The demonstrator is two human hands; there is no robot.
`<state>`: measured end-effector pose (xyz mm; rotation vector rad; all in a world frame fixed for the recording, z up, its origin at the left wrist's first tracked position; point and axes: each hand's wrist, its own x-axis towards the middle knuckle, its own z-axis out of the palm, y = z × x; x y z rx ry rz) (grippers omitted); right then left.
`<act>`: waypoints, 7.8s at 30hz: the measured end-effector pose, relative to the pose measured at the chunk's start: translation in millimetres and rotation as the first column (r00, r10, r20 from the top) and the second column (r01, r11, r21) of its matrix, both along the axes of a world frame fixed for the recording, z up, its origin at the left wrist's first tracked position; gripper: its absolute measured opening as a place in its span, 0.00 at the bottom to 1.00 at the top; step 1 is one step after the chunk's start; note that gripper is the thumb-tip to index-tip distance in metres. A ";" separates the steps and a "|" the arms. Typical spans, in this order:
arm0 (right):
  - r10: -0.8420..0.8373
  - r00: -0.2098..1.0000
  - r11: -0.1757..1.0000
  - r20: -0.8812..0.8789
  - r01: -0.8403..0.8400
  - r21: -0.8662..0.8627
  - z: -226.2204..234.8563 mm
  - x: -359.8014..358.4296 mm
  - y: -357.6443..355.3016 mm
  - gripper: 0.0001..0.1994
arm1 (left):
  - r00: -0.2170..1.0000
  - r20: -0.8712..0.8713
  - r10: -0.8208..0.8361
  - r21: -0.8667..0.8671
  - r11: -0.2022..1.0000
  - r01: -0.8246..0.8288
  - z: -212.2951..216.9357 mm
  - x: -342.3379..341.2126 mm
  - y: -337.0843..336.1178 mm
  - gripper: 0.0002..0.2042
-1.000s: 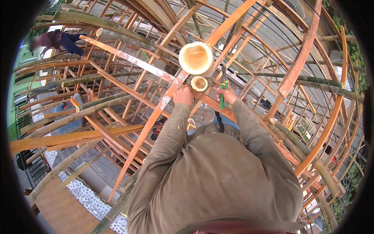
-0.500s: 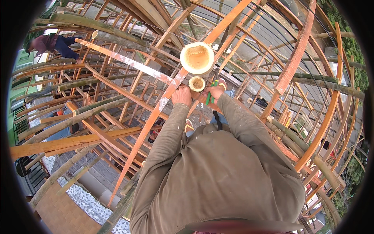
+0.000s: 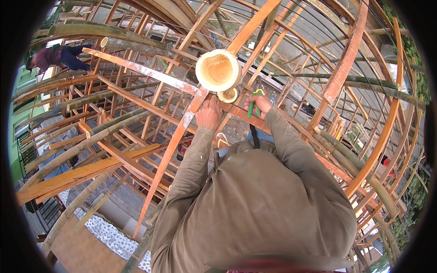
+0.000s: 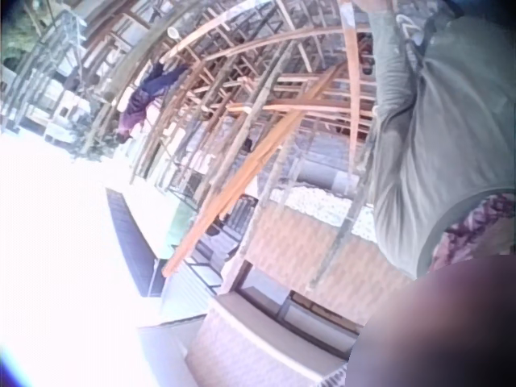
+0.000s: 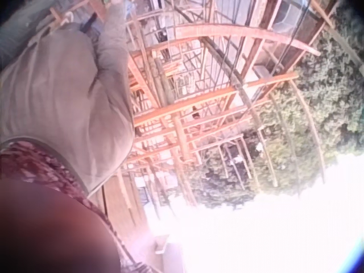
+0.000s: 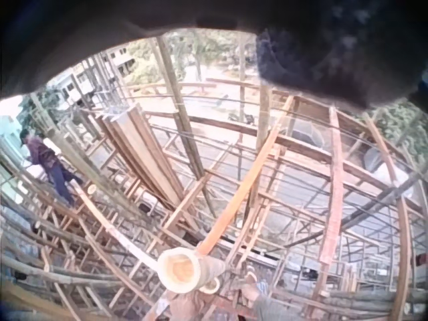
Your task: The person assembles bamboo scaffolding by positioning bamboo poles and securing them with a hammer and nails. The person repeatedly hammers nails into the joints of the bamboo structure to fasten the poles together.
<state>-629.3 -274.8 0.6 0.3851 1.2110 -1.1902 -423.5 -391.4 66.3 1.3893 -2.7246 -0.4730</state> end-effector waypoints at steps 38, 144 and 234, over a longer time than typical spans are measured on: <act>0.415 0.900 0.860 0.132 -0.342 -0.379 75.0 72.0 91.2 0.33 | 0.880 -0.036 0.473 0.118 0.877 -0.467 -20.5 164.4 -30.1 0.23; 0.351 0.403 0.923 -0.845 0.005 0.385 -44.1 236.0 51.5 0.13 | 0.908 0.076 0.411 0.167 0.893 -0.418 -16.7 156.5 -36.9 0.24; 0.721 0.067 0.545 -0.690 -0.670 0.504 79.3 -15.1 99.2 0.43 | 0.900 0.073 0.430 0.007 0.902 -0.432 -17.1 144.3 -24.9 0.24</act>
